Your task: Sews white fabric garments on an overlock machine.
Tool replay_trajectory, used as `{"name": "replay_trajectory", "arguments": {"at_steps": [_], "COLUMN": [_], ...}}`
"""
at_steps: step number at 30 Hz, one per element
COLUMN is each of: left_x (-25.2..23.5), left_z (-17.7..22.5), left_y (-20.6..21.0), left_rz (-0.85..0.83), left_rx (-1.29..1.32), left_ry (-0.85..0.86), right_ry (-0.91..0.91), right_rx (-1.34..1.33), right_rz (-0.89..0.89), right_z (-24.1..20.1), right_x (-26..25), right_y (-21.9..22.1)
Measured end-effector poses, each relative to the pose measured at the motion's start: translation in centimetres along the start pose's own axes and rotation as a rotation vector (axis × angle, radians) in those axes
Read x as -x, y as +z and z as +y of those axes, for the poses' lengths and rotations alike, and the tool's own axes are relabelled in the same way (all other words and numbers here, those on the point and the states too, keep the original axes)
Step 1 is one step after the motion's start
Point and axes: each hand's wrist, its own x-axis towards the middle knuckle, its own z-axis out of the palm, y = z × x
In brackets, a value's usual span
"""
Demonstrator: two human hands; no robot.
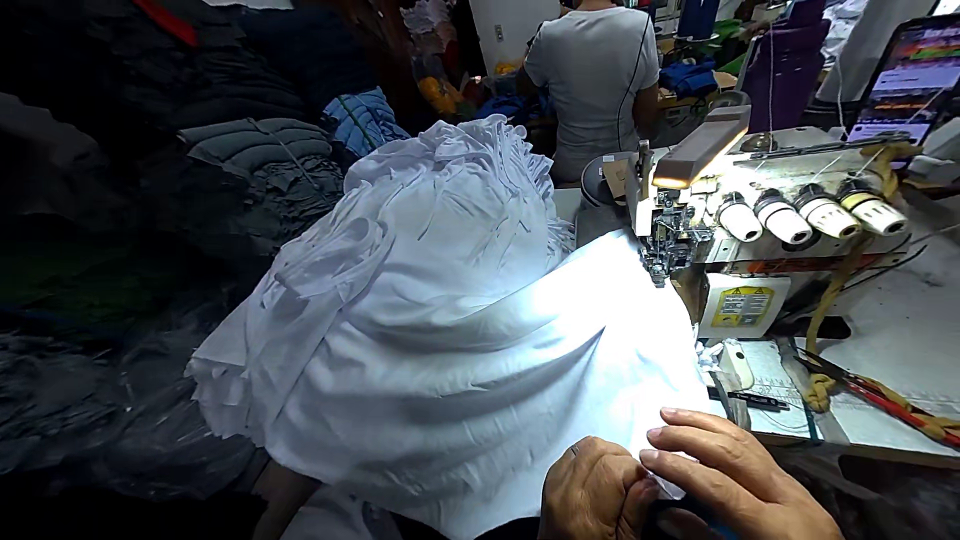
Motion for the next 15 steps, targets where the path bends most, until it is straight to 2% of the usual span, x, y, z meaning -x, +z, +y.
{"name": "replay_trajectory", "arguments": {"at_steps": [8,13,15], "left_x": [0.1,0.7,1.3], "left_z": [-0.1,0.6,0.2], "left_y": [-0.3,-0.9,-1.1], "left_rz": [-0.005,-0.122,-0.178], "left_rx": [-0.047,0.236,0.126], "left_ry": [0.081,-0.067,-0.049], "right_ry": [-0.068,-0.135,-0.167], "right_rx": [0.056,0.178,0.190], "right_rz": [0.025,0.093,0.115], "right_z": [-0.2,-0.6,-0.5], "right_x": [-0.8,0.0,0.8], "right_y": [0.2,0.1,-0.2]}}
